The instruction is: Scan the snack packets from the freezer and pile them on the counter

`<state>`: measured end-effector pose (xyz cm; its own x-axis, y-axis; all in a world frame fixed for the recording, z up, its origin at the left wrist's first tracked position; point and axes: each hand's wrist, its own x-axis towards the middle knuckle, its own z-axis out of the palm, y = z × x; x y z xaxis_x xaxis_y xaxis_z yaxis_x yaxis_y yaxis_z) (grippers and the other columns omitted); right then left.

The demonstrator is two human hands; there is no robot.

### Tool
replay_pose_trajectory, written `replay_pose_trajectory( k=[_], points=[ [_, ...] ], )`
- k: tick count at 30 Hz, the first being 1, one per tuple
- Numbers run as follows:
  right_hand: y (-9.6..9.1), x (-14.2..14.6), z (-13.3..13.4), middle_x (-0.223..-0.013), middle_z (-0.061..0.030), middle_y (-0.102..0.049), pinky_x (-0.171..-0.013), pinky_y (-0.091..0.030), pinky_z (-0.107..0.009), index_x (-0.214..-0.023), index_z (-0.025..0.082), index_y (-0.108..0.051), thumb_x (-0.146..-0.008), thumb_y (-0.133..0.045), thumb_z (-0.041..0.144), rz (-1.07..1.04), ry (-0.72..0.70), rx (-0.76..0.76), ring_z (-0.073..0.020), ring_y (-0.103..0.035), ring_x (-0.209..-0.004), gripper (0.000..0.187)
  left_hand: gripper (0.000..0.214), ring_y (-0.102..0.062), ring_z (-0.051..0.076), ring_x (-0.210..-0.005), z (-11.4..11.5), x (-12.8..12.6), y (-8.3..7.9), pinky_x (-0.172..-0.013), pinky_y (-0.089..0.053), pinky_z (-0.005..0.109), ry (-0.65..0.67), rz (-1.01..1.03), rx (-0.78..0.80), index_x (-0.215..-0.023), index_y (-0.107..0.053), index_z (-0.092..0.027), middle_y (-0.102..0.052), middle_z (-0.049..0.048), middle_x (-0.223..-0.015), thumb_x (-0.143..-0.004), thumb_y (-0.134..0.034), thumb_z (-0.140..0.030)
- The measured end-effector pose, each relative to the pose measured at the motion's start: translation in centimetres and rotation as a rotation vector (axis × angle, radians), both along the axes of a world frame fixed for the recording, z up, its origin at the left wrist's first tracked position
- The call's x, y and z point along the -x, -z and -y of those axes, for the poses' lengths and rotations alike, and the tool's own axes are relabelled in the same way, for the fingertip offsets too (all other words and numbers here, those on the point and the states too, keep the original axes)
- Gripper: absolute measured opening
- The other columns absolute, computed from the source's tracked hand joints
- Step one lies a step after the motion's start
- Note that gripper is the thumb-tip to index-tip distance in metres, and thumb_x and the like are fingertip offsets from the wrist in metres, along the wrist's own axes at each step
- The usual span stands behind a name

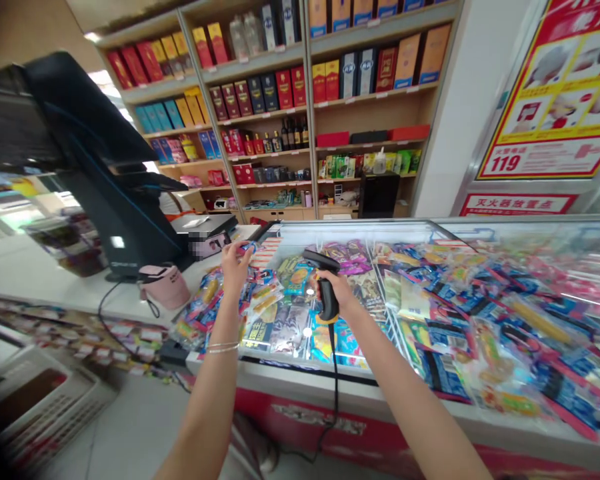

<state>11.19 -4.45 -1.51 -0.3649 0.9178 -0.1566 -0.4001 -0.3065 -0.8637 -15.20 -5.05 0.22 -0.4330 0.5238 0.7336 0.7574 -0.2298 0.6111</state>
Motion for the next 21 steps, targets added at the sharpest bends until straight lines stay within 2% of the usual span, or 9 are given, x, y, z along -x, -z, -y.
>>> replay_pose_trajectory(
  k=[2,5,9,12,14,18,21],
  points=[
    [0.9,2.0,-0.2,-0.048,0.0003,-0.055,-0.035,-0.042,-0.019,-0.066,0.015,-0.059,-0.075,-0.06,0.023,-0.013,-0.025,0.045,-0.009,-0.049,-0.037,0.013,0.025,-0.054,0.021,-0.106,0.9,1.6,0.4,-0.099,-0.043,0.037,-0.106,-0.016,0.025,-0.104,-0.064,-0.019,-0.051,0.0091,-0.108,-0.084,-0.061,-0.033],
    [2.4,4.7,-0.4,-0.049,0.0004,-0.055,-0.036,-0.043,-0.018,-0.066,0.015,-0.058,-0.076,-0.06,0.024,-0.035,-0.047,0.103,-0.0089,-0.049,-0.037,0.014,0.028,-0.056,0.025,-0.109,1.9,2.6,1.3,-0.096,-0.045,0.04,-0.258,-0.087,0.136,-0.109,-0.062,-0.018,-0.047,0.0137,-0.119,-0.086,-0.056,-0.032],
    [4.3,7.4,0.1,-0.049,0.0013,-0.054,-0.035,-0.042,-0.017,-0.065,0.016,-0.055,-0.077,-0.06,0.026,-0.09,-0.037,0.16,-0.0082,-0.049,-0.037,0.017,0.032,-0.055,0.031,-0.113,2.6,2.0,2.9,-0.095,-0.045,0.045,-0.496,-0.195,0.267,-0.114,-0.062,-0.017,-0.046,0.0183,-0.129,-0.089,-0.049,-0.032],
    [5.2,8.3,0.7,-0.049,0.0015,-0.055,-0.035,-0.042,-0.017,-0.067,0.016,-0.056,-0.076,-0.06,0.027,-0.103,-0.069,0.185,-0.0082,-0.049,-0.037,0.015,0.034,-0.039,0.038,-0.131,2.7,1.5,4.0,-0.104,-0.035,0.055,-0.659,-0.265,0.261,-0.115,-0.064,-0.019,-0.039,0.0167,-0.144,-0.089,-0.049,-0.035],
    [5.6,8.3,1.0,-0.05,0.0014,-0.056,-0.036,-0.043,-0.018,-0.068,0.016,-0.057,-0.074,-0.063,0.028,-0.104,-0.092,0.157,-0.0087,-0.049,-0.038,0.014,0.036,-0.033,0.039,-0.135,2.6,1.5,4.6,-0.107,-0.031,0.057,-0.681,-0.283,0.272,-0.118,-0.064,-0.02,-0.041,0.0148,-0.146,-0.089,-0.048,-0.036],
    [5.6,7.9,1.2,-0.05,0.0016,-0.056,-0.037,-0.043,-0.019,-0.069,0.016,-0.059,-0.069,-0.068,0.031,-0.125,-0.112,0.113,-0.0089,-0.05,-0.039,0.017,0.045,-0.049,0.034,-0.124,2.3,1.9,5.5,-0.103,-0.039,0.05,-0.571,-0.282,0.364,-0.128,-0.057,-0.014,-0.054,0.0205,-0.133,-0.09,-0.046,-0.034],
    [5.6,7.8,1.2,-0.05,0.0024,-0.055,-0.038,-0.043,-0.019,-0.07,0.017,-0.06,-0.066,-0.07,0.033,-0.127,-0.117,0.106,-0.0087,-0.049,-0.039,0.019,0.047,-0.055,0.032,-0.116,2.2,2.0,5.8,-0.101,-0.041,0.049,-0.538,-0.286,0.405,-0.131,-0.054,-0.012,-0.056,0.0225,-0.128,-0.089,-0.046,-0.033]
  ],
)
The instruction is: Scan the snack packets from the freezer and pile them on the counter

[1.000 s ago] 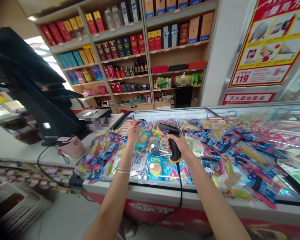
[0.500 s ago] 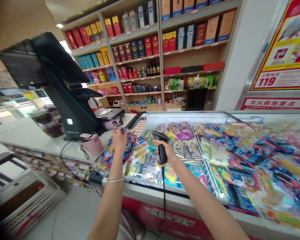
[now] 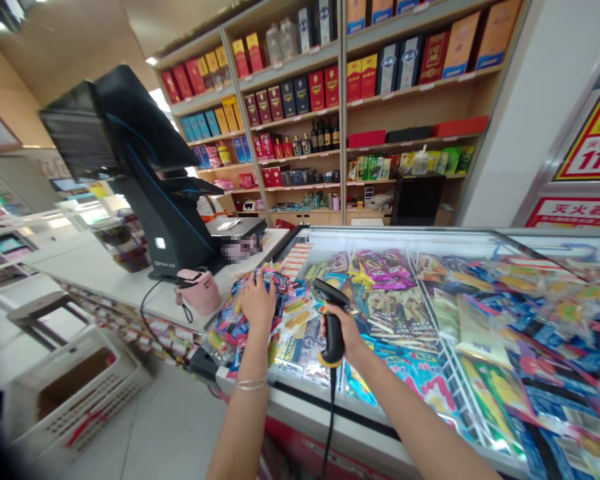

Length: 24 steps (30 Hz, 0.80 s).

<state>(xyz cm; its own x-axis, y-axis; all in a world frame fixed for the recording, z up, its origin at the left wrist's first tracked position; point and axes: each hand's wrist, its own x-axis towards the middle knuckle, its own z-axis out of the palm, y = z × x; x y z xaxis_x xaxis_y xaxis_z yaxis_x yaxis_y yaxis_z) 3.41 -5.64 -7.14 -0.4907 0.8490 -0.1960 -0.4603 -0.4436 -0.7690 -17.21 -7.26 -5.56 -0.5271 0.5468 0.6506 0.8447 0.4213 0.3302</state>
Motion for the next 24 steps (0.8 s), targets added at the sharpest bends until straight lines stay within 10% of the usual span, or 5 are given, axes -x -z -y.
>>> replay_pose_trajectory(
  k=[24],
  points=[
    [-0.22,-0.24,0.3,-0.051,0.0012,-0.056,-0.039,-0.043,-0.02,-0.069,0.016,-0.061,-0.067,-0.067,0.031,0.013,0.024,0.03,-0.0089,-0.05,-0.039,0.017,0.047,-0.057,0.03,-0.109,0.66,-0.42,-0.53,-0.098,-0.04,0.045,-0.008,-0.015,0.081,-0.131,-0.05,-0.012,-0.06,0.0207,-0.117,-0.088,-0.045,-0.031]
  ],
)
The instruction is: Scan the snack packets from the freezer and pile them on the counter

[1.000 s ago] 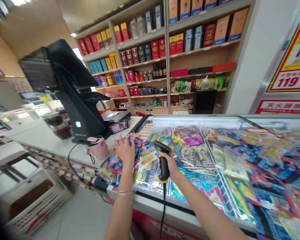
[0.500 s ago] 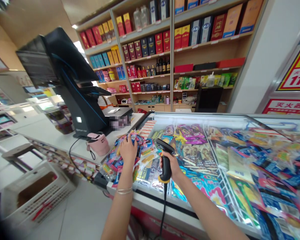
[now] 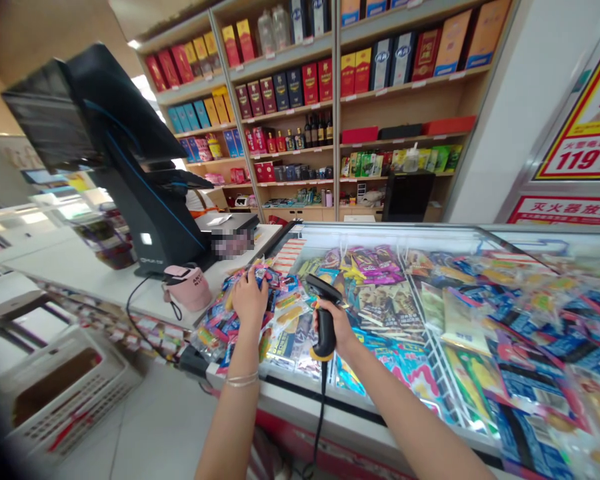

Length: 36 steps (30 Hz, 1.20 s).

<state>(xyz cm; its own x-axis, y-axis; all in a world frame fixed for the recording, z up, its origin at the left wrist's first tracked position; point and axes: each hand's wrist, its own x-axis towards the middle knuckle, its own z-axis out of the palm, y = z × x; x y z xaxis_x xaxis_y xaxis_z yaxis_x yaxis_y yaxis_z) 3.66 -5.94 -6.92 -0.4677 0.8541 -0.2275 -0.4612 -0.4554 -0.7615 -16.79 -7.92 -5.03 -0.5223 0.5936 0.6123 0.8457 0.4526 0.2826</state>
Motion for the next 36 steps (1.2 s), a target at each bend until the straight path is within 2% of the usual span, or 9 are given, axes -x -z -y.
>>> replay_pose_trajectory(
  k=[6,13,24,27,31,36],
  points=[
    [0.0,0.1,0.0,-0.05,0.0018,-0.056,-0.039,-0.043,-0.02,-0.07,0.016,-0.062,-0.066,-0.069,0.031,0.0,-0.002,-0.007,-0.0091,-0.049,-0.039,0.017,0.046,-0.058,0.03,-0.106,-0.1,0.1,0.1,-0.097,-0.04,0.045,-0.002,-0.008,-0.004,-0.129,-0.052,-0.013,-0.062,0.0191,-0.112,-0.087,-0.045,-0.031],
    [0.1,0.1,0.3,-0.048,0.0021,-0.056,-0.038,-0.041,-0.021,-0.061,0.016,-0.058,-0.06,-0.077,0.033,0.05,0.028,-0.121,-0.0088,-0.049,-0.038,0.025,0.049,-0.058,0.031,-0.105,0.0,0.1,0.0,-0.096,-0.041,0.045,-0.01,-0.009,0.018,-0.131,-0.051,-0.011,-0.062,0.02,-0.112,-0.087,-0.046,-0.031],
    [-0.1,0.0,0.6,-0.047,0.0027,-0.055,-0.035,-0.041,-0.021,-0.063,0.017,-0.058,-0.061,-0.075,0.029,0.061,0.033,-0.092,-0.0093,-0.049,-0.036,0.021,0.047,-0.058,0.031,-0.107,-0.1,0.2,0.3,-0.096,-0.042,0.046,0.003,0.008,-0.02,-0.129,-0.053,-0.013,-0.062,0.0188,-0.112,-0.086,-0.047,-0.029],
    [-0.3,0.1,0.8,-0.048,0.0021,-0.056,-0.036,-0.042,-0.021,-0.063,0.017,-0.058,-0.062,-0.074,0.027,0.085,0.042,-0.098,-0.0094,-0.05,-0.036,0.019,0.05,-0.051,0.034,-0.119,-0.2,0.3,0.3,-0.101,-0.039,0.048,0.003,0.006,-0.106,-0.129,-0.052,-0.011,-0.057,0.0207,-0.125,-0.085,-0.049,-0.035],
    [-1.1,-0.3,1.0,-0.048,0.0002,-0.058,-0.037,-0.042,-0.022,-0.057,0.016,-0.058,-0.062,-0.074,0.029,0.117,0.062,-0.171,-0.01,-0.05,-0.036,0.022,0.054,-0.039,0.034,-0.132,-0.3,0.1,-0.4,-0.11,-0.028,0.053,0.015,-0.037,-0.276,-0.13,-0.051,-0.01,-0.048,0.0211,-0.138,-0.086,-0.047,-0.042],
    [-3.4,-3.4,1.7,-0.049,-0.0017,-0.06,-0.039,-0.044,-0.022,-0.055,0.015,-0.06,-0.062,-0.074,0.032,0.119,0.132,-0.244,-0.0106,-0.052,-0.038,0.023,0.041,-0.032,0.031,-0.138,-0.6,-1.4,-2.2,-0.115,-0.018,0.054,0.167,-0.059,-0.343,-0.121,-0.057,-0.013,-0.045,0.0181,-0.142,-0.087,-0.045,-0.032]
  ],
)
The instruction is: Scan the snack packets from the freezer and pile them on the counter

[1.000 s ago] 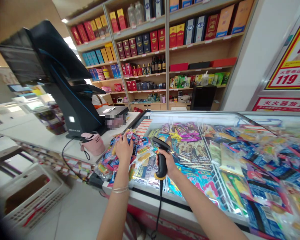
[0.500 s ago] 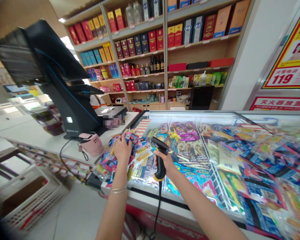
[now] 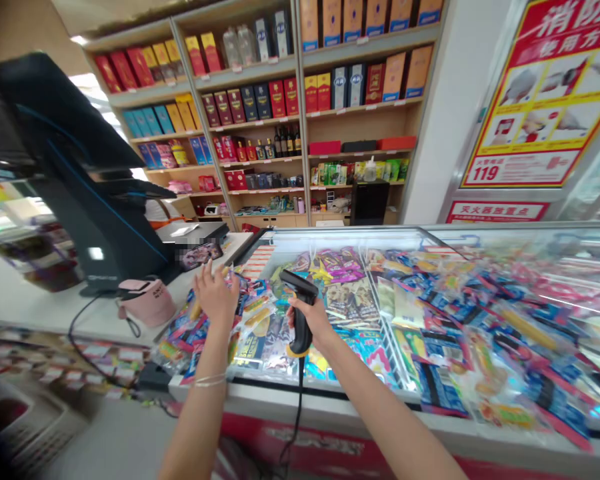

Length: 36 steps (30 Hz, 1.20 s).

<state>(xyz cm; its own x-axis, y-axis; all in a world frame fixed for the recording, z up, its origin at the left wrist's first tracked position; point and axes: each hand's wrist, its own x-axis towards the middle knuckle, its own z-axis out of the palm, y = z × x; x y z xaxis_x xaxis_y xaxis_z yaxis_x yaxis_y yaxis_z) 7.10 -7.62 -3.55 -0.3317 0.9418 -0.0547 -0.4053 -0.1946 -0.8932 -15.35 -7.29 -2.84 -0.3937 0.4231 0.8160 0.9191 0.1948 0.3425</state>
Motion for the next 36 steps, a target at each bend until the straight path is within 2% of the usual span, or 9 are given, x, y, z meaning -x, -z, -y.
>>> replay_pose_trajectory(
  k=[4,7,13,17,22,26,31,36],
  points=[
    [-1.6,-4.6,0.7,-0.048,-0.0012,-0.059,-0.038,-0.043,-0.022,-0.055,0.015,-0.061,-0.063,-0.072,0.03,0.027,0.061,-0.043,-0.0104,-0.051,-0.038,0.021,0.038,-0.032,0.031,-0.139,-1.2,-2.6,-1.0,-0.116,-0.018,0.054,0.135,-0.03,-0.004,-0.118,-0.059,-0.014,-0.044,0.0169,-0.143,-0.083,-0.049,-0.026],
    [-2.5,-8.7,0.8,-0.045,-0.0004,-0.057,-0.037,-0.042,-0.021,-0.054,0.015,-0.06,-0.063,-0.072,0.029,0.054,0.157,-0.058,-0.01,-0.05,-0.037,0.021,0.037,-0.035,0.032,-0.136,-2.8,-6.0,-1.6,-0.115,-0.02,0.053,0.227,-0.064,0.037,-0.116,-0.061,-0.014,-0.046,0.0171,-0.142,-0.083,-0.049,-0.025],
    [-3.7,-17.3,-0.7,-0.047,0.0009,-0.058,-0.036,-0.042,-0.02,-0.059,0.016,-0.058,-0.062,-0.073,0.024,0.026,0.38,-0.042,-0.0094,-0.05,-0.037,0.017,0.031,-0.043,0.031,-0.13,-5.9,-16.0,-2.9,-0.111,-0.03,0.047,0.419,-0.178,0.148,-0.11,-0.063,-0.015,-0.051,0.0149,-0.138,-0.086,-0.047,-0.025],
    [-4.2,-22.9,-1.6,-0.045,0.0015,-0.056,-0.034,-0.042,-0.02,-0.058,0.016,-0.056,-0.064,-0.072,0.019,-0.003,0.521,0.0,-0.0089,-0.048,-0.035,0.017,0.03,-0.047,0.03,-0.126,-7.8,-23.3,-2.8,-0.107,-0.036,0.044,0.57,-0.221,0.222,-0.112,-0.061,-0.015,-0.051,0.015,-0.137,-0.086,-0.048,-0.024],
    [-3.3,-28.2,-2.1,-0.045,0.0015,-0.056,-0.033,-0.041,-0.019,-0.061,0.016,-0.057,-0.068,-0.068,0.018,0.001,0.66,0.061,-0.0092,-0.049,-0.035,0.013,0.031,-0.054,0.026,-0.116,-10.4,-30.9,-0.5,-0.099,-0.042,0.038,0.795,-0.141,0.353,-0.117,-0.057,-0.02,-0.056,0.0117,-0.131,-0.088,-0.05,-0.027],
    [-1.2,-30.5,-2.6,-0.045,0.0023,-0.055,-0.033,-0.042,-0.019,-0.064,0.016,-0.056,-0.071,-0.067,0.018,-0.056,0.68,0.168,-0.0091,-0.049,-0.034,0.013,0.043,-0.055,0.024,-0.116,-12.1,-34.5,2.3,-0.097,-0.043,0.035,0.936,-0.007,0.496,-0.128,-0.05,-0.021,-0.057,0.0123,-0.127,-0.086,-0.057,-0.03],
    [1.0,-31.6,-3.4,-0.045,0.0024,-0.055,-0.034,-0.044,-0.021,-0.063,0.018,-0.052,-0.072,-0.069,0.022,-0.095,0.636,0.222,-0.01,-0.049,-0.033,0.02,0.054,-0.053,0.025,-0.121,-13.1,-36.1,5.0,-0.1,-0.04,0.036,0.943,0.02,0.56,-0.136,-0.045,-0.023,-0.054,0.0138,-0.133,-0.086,-0.058,-0.037],
    [1.2,-31.6,-3.6,-0.045,0.0018,-0.056,-0.033,-0.044,-0.021,-0.065,0.018,-0.053,-0.073,-0.068,0.021,-0.109,0.654,0.249,-0.0105,-0.05,-0.035,0.017,0.051,-0.054,0.025,-0.119,-13.7,-36.1,6.2,-0.101,-0.039,0.037,0.917,-0.008,0.591,-0.134,-0.049,-0.022,-0.059,0.0132,-0.127,-0.089,-0.053,-0.044]
  ],
)
